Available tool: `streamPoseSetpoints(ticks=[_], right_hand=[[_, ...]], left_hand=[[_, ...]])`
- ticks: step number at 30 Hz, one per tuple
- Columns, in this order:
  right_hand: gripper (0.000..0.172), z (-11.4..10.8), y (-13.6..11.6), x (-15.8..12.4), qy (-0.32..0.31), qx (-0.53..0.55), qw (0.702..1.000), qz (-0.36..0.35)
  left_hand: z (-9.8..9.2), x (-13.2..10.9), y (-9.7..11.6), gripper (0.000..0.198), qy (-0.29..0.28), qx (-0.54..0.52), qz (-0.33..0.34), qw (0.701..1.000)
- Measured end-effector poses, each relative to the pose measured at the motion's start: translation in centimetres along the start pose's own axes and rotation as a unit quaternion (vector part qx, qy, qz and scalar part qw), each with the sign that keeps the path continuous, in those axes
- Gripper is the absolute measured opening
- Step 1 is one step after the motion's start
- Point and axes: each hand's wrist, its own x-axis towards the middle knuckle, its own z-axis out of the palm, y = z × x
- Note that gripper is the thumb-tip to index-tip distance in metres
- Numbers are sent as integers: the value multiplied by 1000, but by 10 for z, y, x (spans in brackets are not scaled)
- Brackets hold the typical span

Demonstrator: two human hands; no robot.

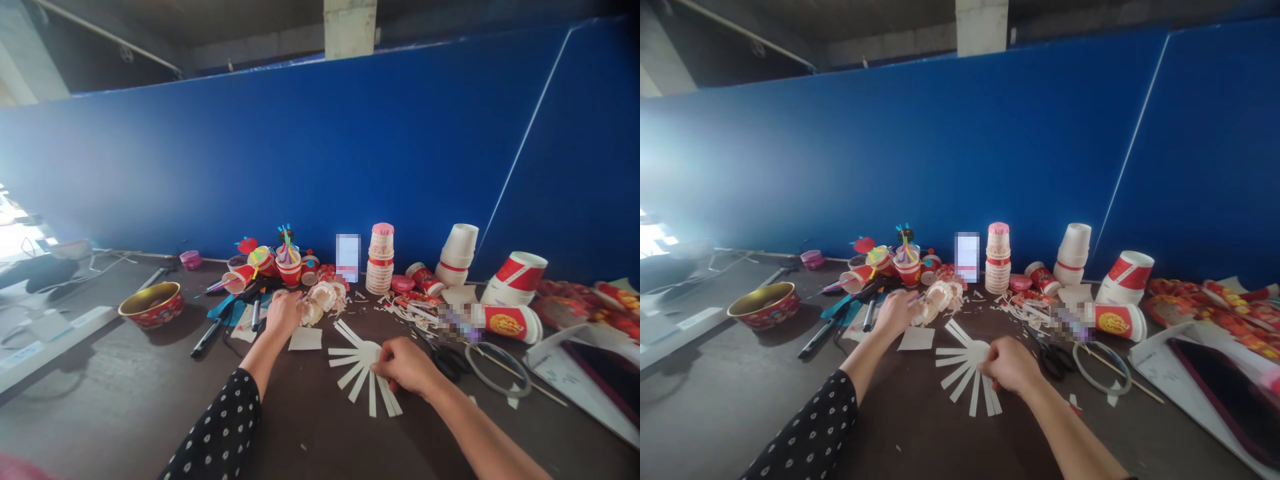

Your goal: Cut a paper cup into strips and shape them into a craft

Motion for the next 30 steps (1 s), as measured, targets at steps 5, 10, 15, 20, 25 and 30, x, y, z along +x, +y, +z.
streamPoseSetpoints(ticks=[5,10,15,20,25,30], right_hand=[[16,0,0,-1,4,0,1000,6],[15,-1,-2,-2,2,1,1000,-4],[15,-2,-2,-2,-1,6,1000,-21],[14,-3,-3,-3,-2,10,1000,-17],[12,-3,-4,-3,-6,19,1000,-9],[14,-4,-5,-3,-9,16,1000,-12]], left_hand=[[2,2,-2,24,-8,32,3,999],[-12,5,-6,22,26,-58,-11,998],[-16,15,-2,22,43,-153,-22,987],[-12,29,14,21,40,-195,6,980],[-24,39,24,25,59,-197,15,979],[-18,36,23,25,-21,-178,-10,984]])
